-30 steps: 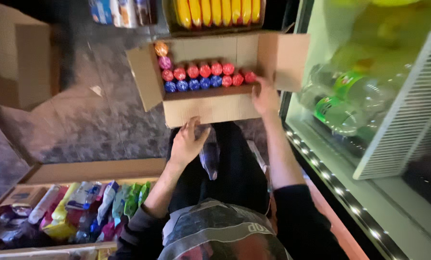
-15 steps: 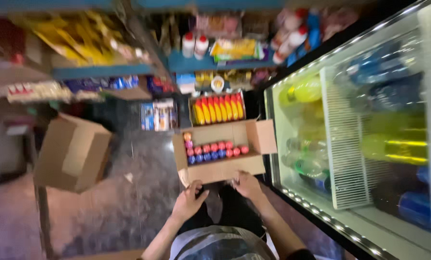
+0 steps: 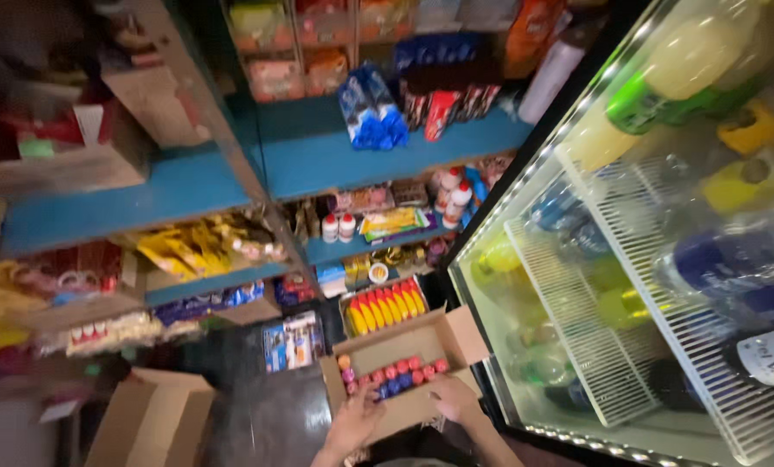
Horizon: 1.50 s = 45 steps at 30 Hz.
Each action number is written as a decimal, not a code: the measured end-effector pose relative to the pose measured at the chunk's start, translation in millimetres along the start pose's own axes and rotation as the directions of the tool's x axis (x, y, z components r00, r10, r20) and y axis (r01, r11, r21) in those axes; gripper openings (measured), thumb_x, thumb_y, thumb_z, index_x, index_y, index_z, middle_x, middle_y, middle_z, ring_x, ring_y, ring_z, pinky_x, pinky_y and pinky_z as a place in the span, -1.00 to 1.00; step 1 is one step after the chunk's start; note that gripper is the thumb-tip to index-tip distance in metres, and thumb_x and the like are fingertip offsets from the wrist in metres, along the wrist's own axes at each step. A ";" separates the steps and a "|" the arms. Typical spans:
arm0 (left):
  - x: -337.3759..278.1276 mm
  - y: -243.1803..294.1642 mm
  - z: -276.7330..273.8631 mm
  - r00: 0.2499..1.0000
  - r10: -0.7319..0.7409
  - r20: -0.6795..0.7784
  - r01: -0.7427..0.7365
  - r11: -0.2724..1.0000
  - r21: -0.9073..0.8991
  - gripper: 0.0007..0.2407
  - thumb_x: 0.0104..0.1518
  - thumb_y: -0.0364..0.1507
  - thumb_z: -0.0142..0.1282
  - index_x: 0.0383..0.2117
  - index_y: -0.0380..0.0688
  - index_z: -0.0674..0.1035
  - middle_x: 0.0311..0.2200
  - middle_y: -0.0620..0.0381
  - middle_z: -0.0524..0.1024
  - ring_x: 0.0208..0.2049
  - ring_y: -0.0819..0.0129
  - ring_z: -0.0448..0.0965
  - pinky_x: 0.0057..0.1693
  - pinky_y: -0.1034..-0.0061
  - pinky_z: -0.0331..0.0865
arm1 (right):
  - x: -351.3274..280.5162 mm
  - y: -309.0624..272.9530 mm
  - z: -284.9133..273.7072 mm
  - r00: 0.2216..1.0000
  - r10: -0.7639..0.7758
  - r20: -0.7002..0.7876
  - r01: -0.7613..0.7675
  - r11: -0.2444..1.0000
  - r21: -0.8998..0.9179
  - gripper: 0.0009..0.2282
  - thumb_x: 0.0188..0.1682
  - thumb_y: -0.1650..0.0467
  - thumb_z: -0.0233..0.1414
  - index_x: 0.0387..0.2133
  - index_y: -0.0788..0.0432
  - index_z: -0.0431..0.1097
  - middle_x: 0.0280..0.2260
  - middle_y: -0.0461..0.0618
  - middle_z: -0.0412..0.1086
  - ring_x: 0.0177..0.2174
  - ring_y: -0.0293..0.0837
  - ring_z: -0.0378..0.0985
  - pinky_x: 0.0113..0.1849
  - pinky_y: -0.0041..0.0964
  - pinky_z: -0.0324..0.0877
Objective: The person picks up several cylindrical snack containers and cans from store shelves and places them into a cardboard box. They arrange the items into organized rows within the box, handling blue, red, orange, and brown packages.
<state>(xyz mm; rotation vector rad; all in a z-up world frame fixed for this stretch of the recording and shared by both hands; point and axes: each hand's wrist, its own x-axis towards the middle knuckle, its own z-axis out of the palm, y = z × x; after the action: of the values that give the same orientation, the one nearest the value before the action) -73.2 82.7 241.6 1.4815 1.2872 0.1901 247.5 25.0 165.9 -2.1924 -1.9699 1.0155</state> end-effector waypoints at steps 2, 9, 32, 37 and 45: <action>-1.1 28.5 -10.4 0.999 0.051 -0.015 -0.051 0.999 -0.010 -0.58 0.22 -0.11 0.30 0.22 0.32 0.59 -0.03 0.42 0.77 -0.05 0.56 0.82 0.21 0.56 0.59 | 5.9 -14.9 -45.4 0.997 0.063 -0.045 -0.062 0.997 0.036 -0.75 0.03 0.10 0.04 -0.34 -0.01 0.39 -0.21 0.10 0.57 -0.16 0.19 0.65 -0.16 0.13 0.39; 9.4 64.1 -4.1 0.997 0.046 -0.067 -0.054 0.991 -0.126 -0.66 0.26 -0.13 0.33 0.12 0.20 0.62 -0.09 0.37 0.78 -0.11 0.60 0.82 0.18 0.65 0.61 | 60.2 -91.4 -269.8 0.903 0.025 -0.428 -0.013 0.999 0.031 -0.71 0.16 0.33 0.04 0.10 -0.09 0.60 -0.05 -0.03 0.68 -0.17 0.05 0.76 -0.16 -0.01 0.65; 24.2 219.5 -20.2 0.979 -0.118 -0.166 0.092 0.983 -0.156 -0.57 0.40 -0.20 0.16 0.35 0.01 0.48 0.16 0.11 0.71 -0.03 0.30 0.86 0.13 0.39 0.80 | 274.8 -131.1 -523.4 0.364 -0.332 -0.870 0.429 0.889 -0.159 -0.77 0.30 0.38 0.13 0.12 0.26 0.40 0.18 0.31 0.31 0.06 0.35 0.51 0.04 0.14 0.45; 76.0 291.6 -77.0 0.960 0.161 -0.229 -0.147 0.986 0.080 -0.55 0.39 -0.16 0.15 0.35 -0.02 0.50 0.12 0.14 0.69 -0.20 0.41 0.77 0.08 0.49 0.76 | 220.5 -116.8 -501.6 0.234 -0.352 -0.906 0.627 0.767 -0.136 -0.71 0.33 0.35 0.08 0.14 0.37 0.37 0.14 0.35 0.34 0.17 0.29 0.45 0.18 0.09 0.44; 208.1 485.3 -189.6 0.603 0.694 -0.394 -0.443 0.702 0.558 -0.64 0.33 -0.22 0.30 0.15 -0.11 0.64 0.01 -0.15 0.71 0.14 -0.22 0.69 0.25 -0.15 0.52 | 123.0 -46.1 -383.2 0.371 -0.150 -0.916 0.629 0.766 0.130 -0.64 0.02 0.32 0.43 0.05 0.13 0.57 0.06 0.07 0.49 0.09 0.18 0.62 0.15 0.10 0.46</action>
<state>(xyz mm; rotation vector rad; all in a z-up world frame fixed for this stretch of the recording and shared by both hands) 163.7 455.7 587.2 2.3226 1.2964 0.9365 387.0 295.8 432.9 -1.3209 -1.3821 0.1197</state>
